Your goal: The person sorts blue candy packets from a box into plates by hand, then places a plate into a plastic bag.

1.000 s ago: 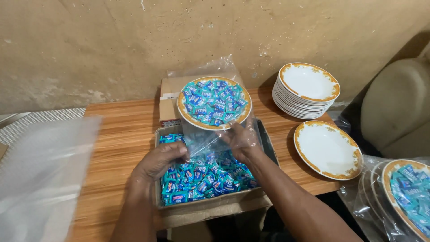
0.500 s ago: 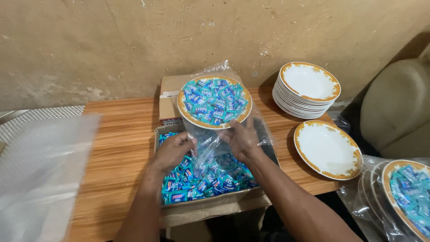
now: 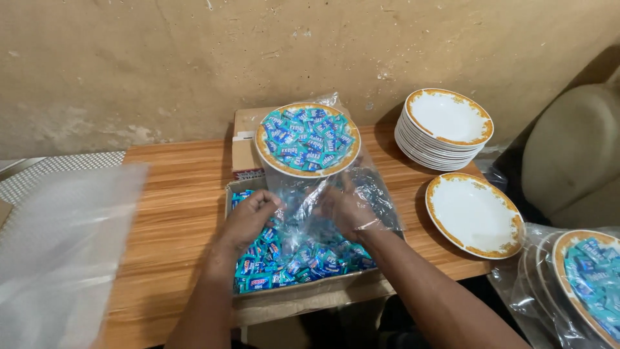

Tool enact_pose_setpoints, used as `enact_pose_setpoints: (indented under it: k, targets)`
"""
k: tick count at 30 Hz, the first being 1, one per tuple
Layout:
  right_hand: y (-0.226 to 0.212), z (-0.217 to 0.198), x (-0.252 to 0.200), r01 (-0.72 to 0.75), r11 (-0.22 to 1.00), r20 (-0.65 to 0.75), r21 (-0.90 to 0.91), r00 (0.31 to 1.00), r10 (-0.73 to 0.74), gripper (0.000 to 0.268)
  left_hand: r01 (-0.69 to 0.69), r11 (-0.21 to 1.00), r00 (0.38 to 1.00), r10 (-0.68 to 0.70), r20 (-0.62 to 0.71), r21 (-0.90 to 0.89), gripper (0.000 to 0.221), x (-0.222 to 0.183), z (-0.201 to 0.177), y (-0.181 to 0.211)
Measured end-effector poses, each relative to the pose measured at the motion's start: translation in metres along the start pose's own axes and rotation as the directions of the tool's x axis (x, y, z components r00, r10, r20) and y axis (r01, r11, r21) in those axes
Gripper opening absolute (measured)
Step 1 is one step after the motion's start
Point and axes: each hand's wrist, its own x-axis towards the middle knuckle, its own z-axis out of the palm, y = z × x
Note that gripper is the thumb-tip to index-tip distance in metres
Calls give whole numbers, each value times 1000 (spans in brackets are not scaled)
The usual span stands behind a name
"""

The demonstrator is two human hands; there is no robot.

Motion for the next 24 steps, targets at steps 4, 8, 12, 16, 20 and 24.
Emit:
enact_pose_setpoints:
  k: [4,8,12,16,20,24]
  targets:
    - [-29,4,-51,-45,938,279,-345,949,148,48,-31,995,998,35,-45,92,19,12,3,-9]
    - [-64,6,-88,166,814,757,-556,504,415,49,-34,988,994,49,-98,152,13,7,8,-3]
    - [-99,-3,-107,-4,979,933,-204,303,196,72,79,943,988,-31,-150,323,18,-8,13,22]
    - [-95,-36,-62,167,968,731,185,635,-249,71,44,928,985,22,-172,369,25,0,6,4]
    - [-101,-55,-49,206,897,443,-392,896,-12,53,89,918,979,-10,-201,386,33,-2,8,8]
    - [-70,-99,-4,26,517,11,-856,999,-31,29,130,913,973,-42,-227,386,31,1,8,9]
